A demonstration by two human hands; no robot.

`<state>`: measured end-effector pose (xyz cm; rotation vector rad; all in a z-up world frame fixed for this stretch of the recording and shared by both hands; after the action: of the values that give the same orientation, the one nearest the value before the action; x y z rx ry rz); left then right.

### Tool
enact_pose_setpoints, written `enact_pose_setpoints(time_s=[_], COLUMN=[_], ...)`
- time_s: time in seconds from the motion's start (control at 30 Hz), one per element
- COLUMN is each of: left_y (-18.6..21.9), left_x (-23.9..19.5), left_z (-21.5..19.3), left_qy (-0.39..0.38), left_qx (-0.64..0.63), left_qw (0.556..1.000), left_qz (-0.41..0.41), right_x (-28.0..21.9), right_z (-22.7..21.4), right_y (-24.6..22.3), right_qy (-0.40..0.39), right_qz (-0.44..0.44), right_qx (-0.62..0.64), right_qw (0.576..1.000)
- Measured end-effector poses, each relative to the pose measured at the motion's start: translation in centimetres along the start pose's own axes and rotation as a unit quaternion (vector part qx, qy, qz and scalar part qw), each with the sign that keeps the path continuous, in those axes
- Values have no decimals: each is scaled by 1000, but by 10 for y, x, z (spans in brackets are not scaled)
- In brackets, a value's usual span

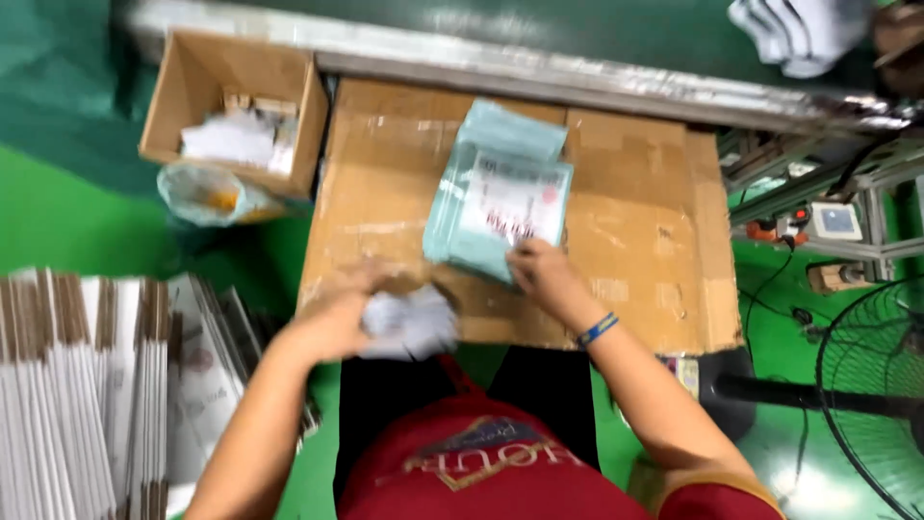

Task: Manually packing and sorting face masks in a factory environment.

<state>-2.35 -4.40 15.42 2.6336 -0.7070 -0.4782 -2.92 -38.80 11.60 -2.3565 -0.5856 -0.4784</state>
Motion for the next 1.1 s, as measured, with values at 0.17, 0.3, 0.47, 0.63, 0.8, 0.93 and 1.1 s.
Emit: enact_pose_setpoints(time_s=[0.17, 0.3, 0.47, 0.63, 0.8, 0.93, 1.1], left_y=[110, 113, 115, 99, 68, 37, 27], left_x=[42, 91, 95, 111, 112, 100, 98], left_z=[-18, 56, 61, 88, 59, -9, 0], left_qy=[-176, -177, -186, -174, -106, -171, -64], left_qx=[90, 106, 125, 131, 72, -254, -319], left_qw=[962, 964, 962, 961, 950, 932, 943], left_qz=[189, 170, 157, 173, 284, 194, 65], right_x=[-9, -2, 21, 41, 48, 54, 50], right_z=[26, 26, -1, 5, -12, -35, -21], right_y=[25, 33, 7, -16, -33, -46, -74], right_qy=[-83, -137, 59, -9, -11, -42, -78], right_qz=[23, 36, 70, -3, 47, 178, 249], right_qx=[-67, -119, -124, -150, -44, 27, 65], right_qw=[994, 983, 988, 989, 998, 983, 963])
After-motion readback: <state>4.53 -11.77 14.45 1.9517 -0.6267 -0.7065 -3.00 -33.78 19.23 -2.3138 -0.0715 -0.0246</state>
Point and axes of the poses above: each hand's wrist, its own x-axis towards the middle knuckle, its own z-axis out of the palm, y = z × x, the point moved 1 cm from there along x, towards the middle knuckle, and after that the axes turned 3 degrees about x, right-handed, at the moved point
